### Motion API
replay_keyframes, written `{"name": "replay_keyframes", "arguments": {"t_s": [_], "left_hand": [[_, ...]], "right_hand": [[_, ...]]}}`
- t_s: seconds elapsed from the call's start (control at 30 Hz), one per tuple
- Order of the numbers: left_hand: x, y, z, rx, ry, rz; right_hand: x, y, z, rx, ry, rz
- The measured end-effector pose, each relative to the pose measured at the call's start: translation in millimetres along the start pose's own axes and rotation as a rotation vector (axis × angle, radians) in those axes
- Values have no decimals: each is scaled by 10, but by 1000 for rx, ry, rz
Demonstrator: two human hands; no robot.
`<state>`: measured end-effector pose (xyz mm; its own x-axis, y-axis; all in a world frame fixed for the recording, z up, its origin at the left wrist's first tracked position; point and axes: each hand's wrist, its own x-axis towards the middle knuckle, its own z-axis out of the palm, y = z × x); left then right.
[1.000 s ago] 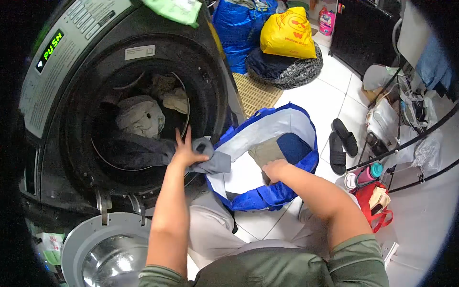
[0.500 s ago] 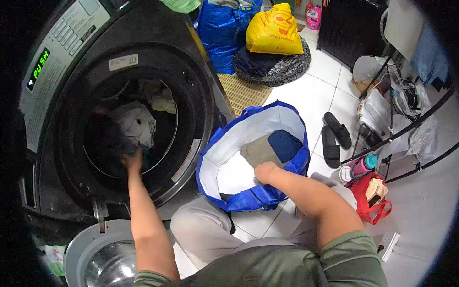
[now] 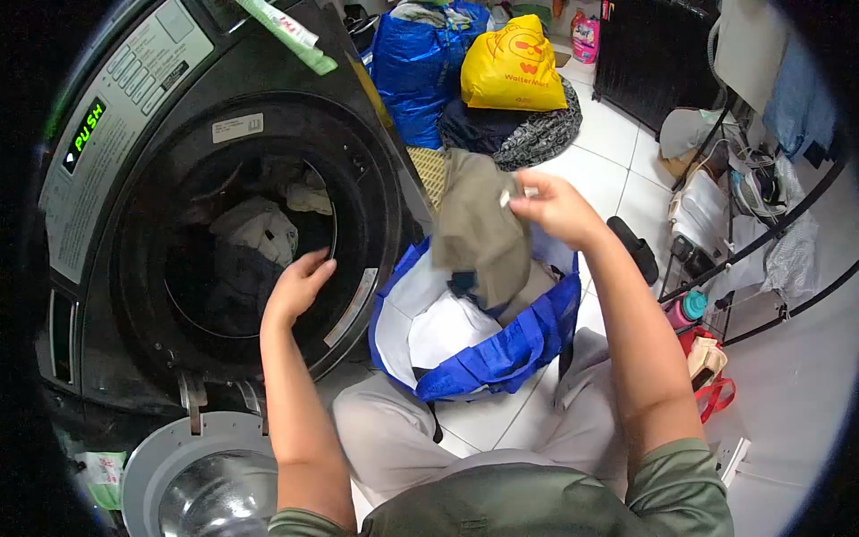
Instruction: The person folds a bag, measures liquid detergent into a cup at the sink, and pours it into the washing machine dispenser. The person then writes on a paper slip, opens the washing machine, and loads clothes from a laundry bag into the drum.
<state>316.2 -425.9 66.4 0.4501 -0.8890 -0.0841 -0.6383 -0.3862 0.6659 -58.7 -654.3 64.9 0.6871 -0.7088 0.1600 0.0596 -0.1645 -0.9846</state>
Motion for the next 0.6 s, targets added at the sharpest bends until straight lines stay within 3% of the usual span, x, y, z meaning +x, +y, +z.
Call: {"name": "replay_keyframes", "arguments": {"t_s": [0.03,0.13,0.2,0.27,0.3,0.33,0.4,0.43,0.47,0.5,0.53,0.57,0.6], "left_hand": [[-60,297,69,-141,-8,79],[-182,882,468,-442,-118,319],[-264,1029,866,-270,17,562],[-331,1092,1120,-245,-63,551],[-400,1116,1142,-471,-4,481],[-270,870,1117,-284,16,446],[-107,681,746,-727,49,73],[-142,685,393,-965,146,-80],[-196,656,0,-1200,245,-235],[-95,220,-305,-1252,453,-83],[-21,-120,-499,-1289,663,73],[-135,25,-645,-1240,890,-29],[-269,167,-788,-1180,1119,-136]], "right_hand": [[26,-66,34,216,39,6],[160,126,314,-4,214,37],[39,17,604,147,-26,5],[-134,-326,858,127,-313,-61],[-217,-519,915,194,-407,-67],[-199,-481,937,114,-445,-79],[9,-67,932,-72,-252,-364],[125,99,875,-63,-232,-288],[208,296,793,-317,-155,-102],[282,746,726,-579,-142,-190],[213,1224,705,-765,-163,-65],[221,1612,645,-751,-478,-12],[50,1969,687,-937,-623,17]]}}
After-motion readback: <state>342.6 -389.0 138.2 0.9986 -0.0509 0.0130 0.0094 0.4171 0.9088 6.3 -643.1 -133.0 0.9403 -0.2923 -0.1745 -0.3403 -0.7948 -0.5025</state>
